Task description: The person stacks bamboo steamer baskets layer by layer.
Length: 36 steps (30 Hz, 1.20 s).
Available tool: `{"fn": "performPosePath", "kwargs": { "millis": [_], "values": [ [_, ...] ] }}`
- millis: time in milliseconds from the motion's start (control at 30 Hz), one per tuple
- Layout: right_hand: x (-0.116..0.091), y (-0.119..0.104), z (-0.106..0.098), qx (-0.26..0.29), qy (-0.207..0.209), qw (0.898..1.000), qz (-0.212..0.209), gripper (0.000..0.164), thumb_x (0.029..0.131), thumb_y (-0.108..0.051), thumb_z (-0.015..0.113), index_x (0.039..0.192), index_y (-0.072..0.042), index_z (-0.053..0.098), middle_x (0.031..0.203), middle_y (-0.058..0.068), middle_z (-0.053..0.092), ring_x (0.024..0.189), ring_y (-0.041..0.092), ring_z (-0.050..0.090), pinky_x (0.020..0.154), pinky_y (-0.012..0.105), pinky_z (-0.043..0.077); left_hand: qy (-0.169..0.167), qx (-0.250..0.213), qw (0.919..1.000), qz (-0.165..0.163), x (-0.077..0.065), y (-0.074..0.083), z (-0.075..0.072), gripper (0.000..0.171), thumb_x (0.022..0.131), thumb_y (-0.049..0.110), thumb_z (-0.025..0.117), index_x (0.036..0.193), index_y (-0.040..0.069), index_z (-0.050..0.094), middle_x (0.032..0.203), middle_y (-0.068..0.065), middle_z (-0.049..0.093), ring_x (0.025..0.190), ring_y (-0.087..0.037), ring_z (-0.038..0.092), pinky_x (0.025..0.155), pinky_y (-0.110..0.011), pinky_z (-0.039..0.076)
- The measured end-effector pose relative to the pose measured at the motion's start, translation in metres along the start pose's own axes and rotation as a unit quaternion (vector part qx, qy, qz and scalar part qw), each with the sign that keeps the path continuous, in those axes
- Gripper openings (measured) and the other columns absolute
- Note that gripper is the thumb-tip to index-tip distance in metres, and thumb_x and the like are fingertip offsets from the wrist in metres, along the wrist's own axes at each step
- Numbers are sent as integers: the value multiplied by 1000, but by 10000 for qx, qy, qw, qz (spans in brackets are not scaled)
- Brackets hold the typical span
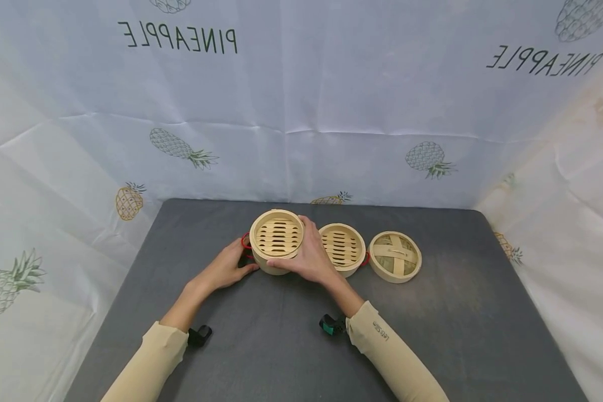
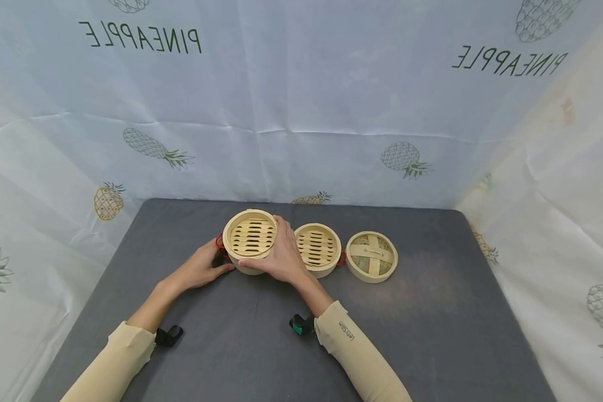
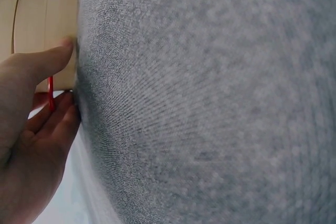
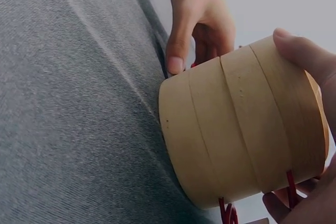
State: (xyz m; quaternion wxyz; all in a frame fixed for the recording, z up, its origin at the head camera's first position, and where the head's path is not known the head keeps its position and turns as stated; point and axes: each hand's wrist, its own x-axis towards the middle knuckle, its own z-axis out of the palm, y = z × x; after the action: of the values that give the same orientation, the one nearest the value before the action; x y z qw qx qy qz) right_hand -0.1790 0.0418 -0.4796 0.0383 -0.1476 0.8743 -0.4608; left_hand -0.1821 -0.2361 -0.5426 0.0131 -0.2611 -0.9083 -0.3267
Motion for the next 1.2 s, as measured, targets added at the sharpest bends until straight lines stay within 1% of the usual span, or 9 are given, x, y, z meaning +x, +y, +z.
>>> {"fn": "performPosePath", "kwargs": {
  "millis": [100, 167, 367, 467, 700, 767, 867, 1067, 1200],
  "values": [
    [1, 0, -2, -25, -28, 10000, -20, 128, 75, -54, 97, 171, -12, 23, 169, 19, 35, 154, 40, 42, 122, 64, 43, 50, 116, 9999, 56, 1, -15, 9, 76, 98, 35, 83, 160, 10, 47, 144, -16, 64, 130, -35, 64, 105, -55, 56],
    [2, 0, -2, -59, -37, 10000, -32, 129, 74, -55, 96, 171, -11, 23, 168, 19, 36, 152, 40, 44, 121, 64, 44, 105, 151, 9997, 145, 1, -19, 10, 76, 98, 36, 83, 160, 10, 48, 143, -17, 64, 129, -37, 65, 104, -56, 56],
    [2, 0, -3, -17, -65, 10000, 0, 131, 73, -59, 95, 171, -12, 22, 168, 19, 36, 152, 39, 45, 120, 64, 45, 170, 68, 9997, 169, 0, -14, 8, 75, 97, 34, 84, 159, 9, 49, 141, -19, 64, 127, -38, 65, 103, -56, 56],
    [1, 0, -3, 14, -52, 10000, 44, 130, 74, -56, 96, 171, -14, 22, 169, 19, 35, 153, 39, 44, 121, 63, 44, 167, 30, 9997, 195, 0, -14, 7, 74, 98, 35, 83, 159, 9, 49, 141, -20, 64, 127, -39, 65, 102, -57, 56],
    [-2, 0, -3, -106, -86, 9999, -15, 132, 76, -54, 96, 174, -14, 17, 175, 20, 30, 161, 42, 37, 126, 65, 39, -11, 209, 9998, 14, 1, -29, 16, 79, 98, 33, 83, 164, 13, 43, 147, -15, 62, 131, -32, 65, 105, -54, 57],
    [-3, 1, -3, -188, -88, 9998, -56, 133, 76, -56, 95, 174, -14, 16, 175, 19, 29, 162, 41, 36, 126, 64, 40, 28, 178, 9998, 44, 1, -30, 17, 80, 97, 32, 84, 164, 12, 43, 146, -16, 63, 130, -34, 66, 104, -56, 57],
    [-3, 3, -4, -307, -57, 9994, -165, 134, 75, -58, 95, 174, -15, 16, 176, 18, 29, 162, 39, 36, 126, 64, 40, 87, 196, 9997, 107, 0, -29, 16, 80, 97, 34, 84, 163, 12, 44, 145, -17, 63, 129, -34, 66, 103, -55, 57],
    [-5, 5, -13, -544, 41, 9980, -325, 135, 74, -54, 98, 174, -18, 16, 175, 16, 31, 162, 40, 37, 127, 66, 37, 199, -42, 9996, 210, 0, -10, 7, 77, 97, 31, 85, 160, 7, 48, 140, -23, 64, 124, -41, 66, 99, -58, 57],
    [-8, 8, -21, -787, 102, 9964, -315, 137, 72, -56, 99, 174, -18, 15, 178, 15, 28, 165, 39, 33, 129, 65, 35, 102, 76, 9998, 123, 0, -13, 9, 78, 98, 32, 84, 162, 9, 46, 141, -22, 63, 125, -38, 66, 101, -55, 58]
  ]
}}
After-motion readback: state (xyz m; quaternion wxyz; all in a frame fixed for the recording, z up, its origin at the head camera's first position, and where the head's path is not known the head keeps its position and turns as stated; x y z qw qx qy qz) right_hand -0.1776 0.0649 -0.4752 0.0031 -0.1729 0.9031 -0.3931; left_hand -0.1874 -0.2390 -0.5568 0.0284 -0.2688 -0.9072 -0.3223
